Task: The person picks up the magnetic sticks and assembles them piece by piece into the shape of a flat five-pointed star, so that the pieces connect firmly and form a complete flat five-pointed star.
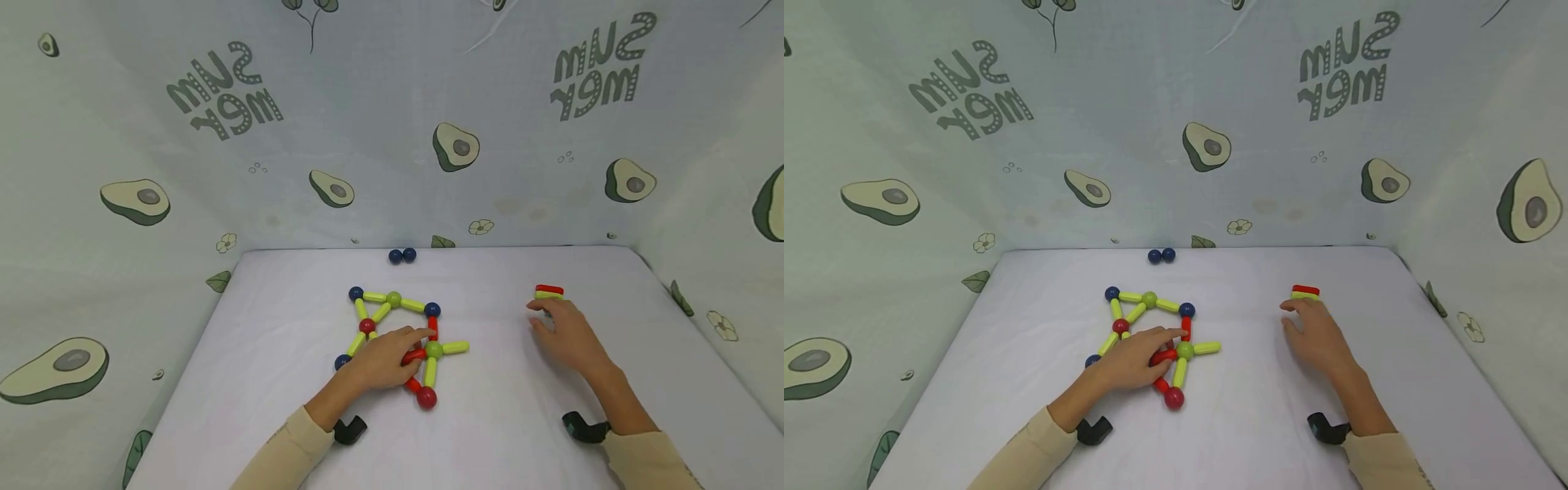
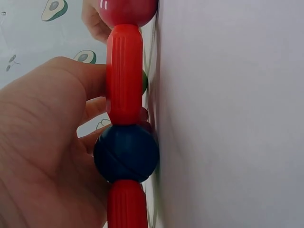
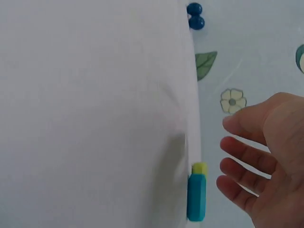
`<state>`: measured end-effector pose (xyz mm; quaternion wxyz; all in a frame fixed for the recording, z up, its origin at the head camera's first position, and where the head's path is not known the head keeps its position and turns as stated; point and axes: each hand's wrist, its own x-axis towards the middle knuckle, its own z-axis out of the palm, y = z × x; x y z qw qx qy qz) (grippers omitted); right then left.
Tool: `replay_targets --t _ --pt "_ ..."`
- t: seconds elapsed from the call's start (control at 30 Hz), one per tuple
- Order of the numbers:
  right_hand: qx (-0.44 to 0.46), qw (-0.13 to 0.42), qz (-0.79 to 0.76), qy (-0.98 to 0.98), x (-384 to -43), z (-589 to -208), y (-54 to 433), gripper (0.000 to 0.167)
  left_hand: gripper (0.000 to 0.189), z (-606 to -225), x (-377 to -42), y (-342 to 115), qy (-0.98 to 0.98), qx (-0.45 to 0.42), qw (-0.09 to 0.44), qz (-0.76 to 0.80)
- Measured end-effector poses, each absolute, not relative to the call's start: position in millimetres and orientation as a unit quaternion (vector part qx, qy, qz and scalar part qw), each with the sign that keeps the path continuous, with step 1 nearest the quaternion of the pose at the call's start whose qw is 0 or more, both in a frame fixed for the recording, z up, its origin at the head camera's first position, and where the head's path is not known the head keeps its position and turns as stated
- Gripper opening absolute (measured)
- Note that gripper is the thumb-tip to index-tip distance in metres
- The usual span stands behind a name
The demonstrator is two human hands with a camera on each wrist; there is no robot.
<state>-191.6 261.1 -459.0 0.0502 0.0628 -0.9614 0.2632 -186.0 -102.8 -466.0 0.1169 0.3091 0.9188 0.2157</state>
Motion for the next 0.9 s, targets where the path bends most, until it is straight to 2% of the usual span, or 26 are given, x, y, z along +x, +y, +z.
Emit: replay_targets --t 0.1,0.43,0.67,0.9 --pt "0.040 0.069 0.242 -0.967 -195 -461 280 0.032 0.058 -466 -185 -103 0.920 0.310 0.120 0.206" --pt "0.037 0.051 0.209 -0.976 -202 -472 303 0.034 0.061 -469 -187 -103 0.915 0.323 0.138 0.199" --pt "0.050 0.020 0.232 -0.971 -208 -473 291 0.030 0.059 -469 -188 -103 0.910 0.346 0.130 0.186" --pt "0.084 0.008 0.276 -0.957 -211 -468 253 0.026 0.058 -468 -187 -102 0.909 0.347 0.129 0.191"
